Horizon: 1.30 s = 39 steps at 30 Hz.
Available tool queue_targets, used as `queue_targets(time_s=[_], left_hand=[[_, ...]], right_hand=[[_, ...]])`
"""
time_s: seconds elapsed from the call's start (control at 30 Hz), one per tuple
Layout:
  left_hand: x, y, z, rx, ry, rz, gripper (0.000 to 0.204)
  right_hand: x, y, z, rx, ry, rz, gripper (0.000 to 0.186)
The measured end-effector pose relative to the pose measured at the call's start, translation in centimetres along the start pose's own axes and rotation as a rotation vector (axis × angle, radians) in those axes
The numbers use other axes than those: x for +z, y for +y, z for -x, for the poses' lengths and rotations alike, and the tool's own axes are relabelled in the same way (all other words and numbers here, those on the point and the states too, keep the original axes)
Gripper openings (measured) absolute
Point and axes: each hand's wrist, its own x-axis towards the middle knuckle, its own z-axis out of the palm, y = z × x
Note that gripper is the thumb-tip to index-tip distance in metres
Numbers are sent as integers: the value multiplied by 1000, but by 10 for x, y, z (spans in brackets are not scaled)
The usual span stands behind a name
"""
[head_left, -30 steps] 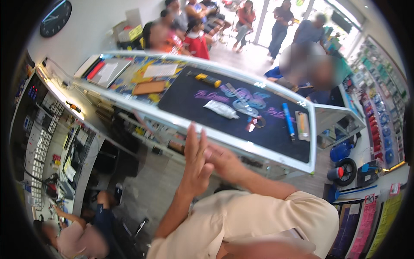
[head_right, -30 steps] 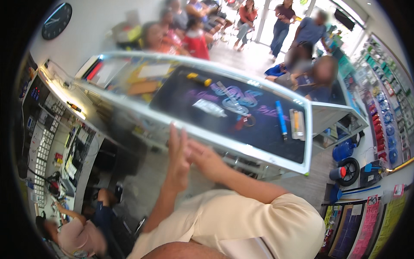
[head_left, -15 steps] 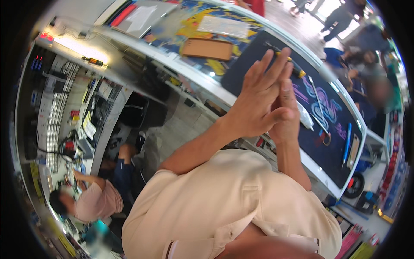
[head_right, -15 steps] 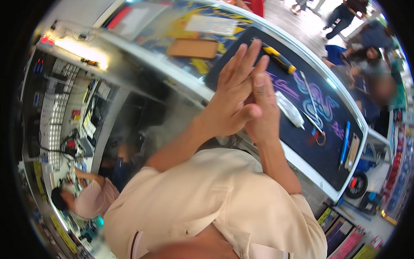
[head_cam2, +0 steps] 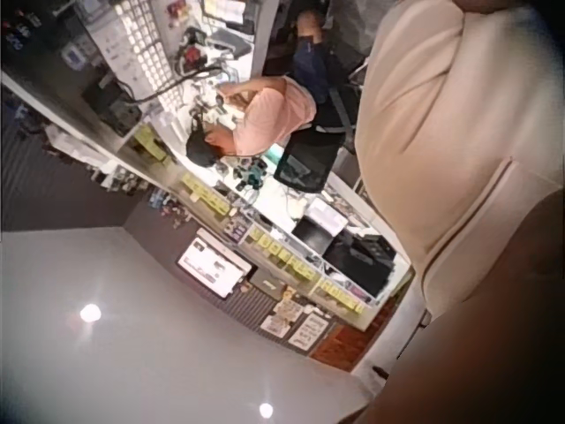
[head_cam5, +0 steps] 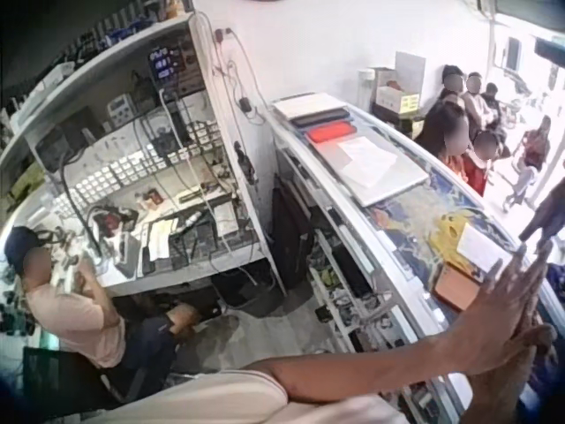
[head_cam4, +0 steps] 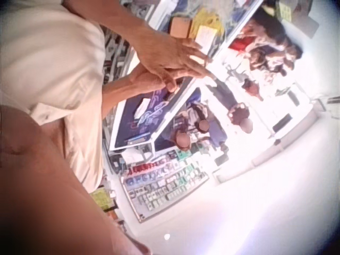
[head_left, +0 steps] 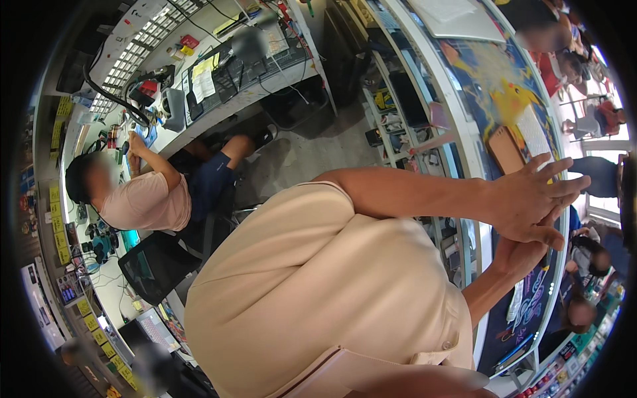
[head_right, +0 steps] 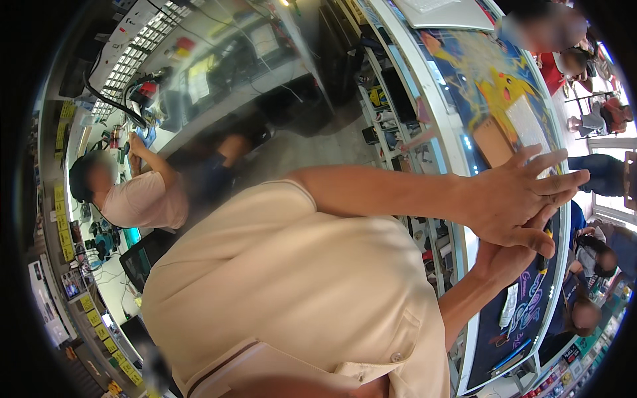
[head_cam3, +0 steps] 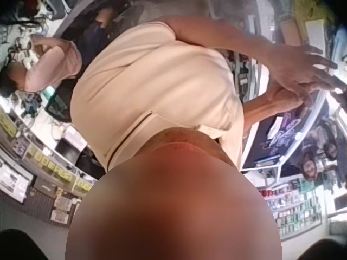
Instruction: The person applies adhesive to the edges of a smartphone, places it into a yellow clamping tool, and secures it in a blue press. The person then handles a phone case and a receipt, handing the receipt to a customer.
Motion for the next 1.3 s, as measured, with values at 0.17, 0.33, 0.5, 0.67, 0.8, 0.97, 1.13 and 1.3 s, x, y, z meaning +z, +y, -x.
queue_targets(time_s=[0.17, 0.33, 0.5, 0.67, 0.8, 0.97, 1.13, 1.3], left_hand=[[-35, -12, 12, 44, -83, 63, 103], [-56, -25, 10, 68, -185, -57, 95], [-54, -54, -13, 98, -161, 114, 96], [-45, -38, 0, 45, -244, 273, 102], [-40, -40, -6, -21, -255, 496, 106], [-23, -36, -10, 60, -248, 147, 104], [1, -14, -7, -18, -271, 303, 109], [26, -8, -16, -86, -250, 370, 112]], right_hand=[[21, 19, -17, -32, 116, 8, 55], [63, 35, -23, -30, 189, -116, 54], [78, 35, -38, -63, 180, -87, 53], [64, 25, -42, -60, 140, -252, 52], [59, 30, -28, -133, 153, -64, 49], [35, 15, -28, -78, 248, 194, 43], [22, -1, -25, -99, 249, 7, 46], [2, -3, -11, -162, 234, 56, 39]])
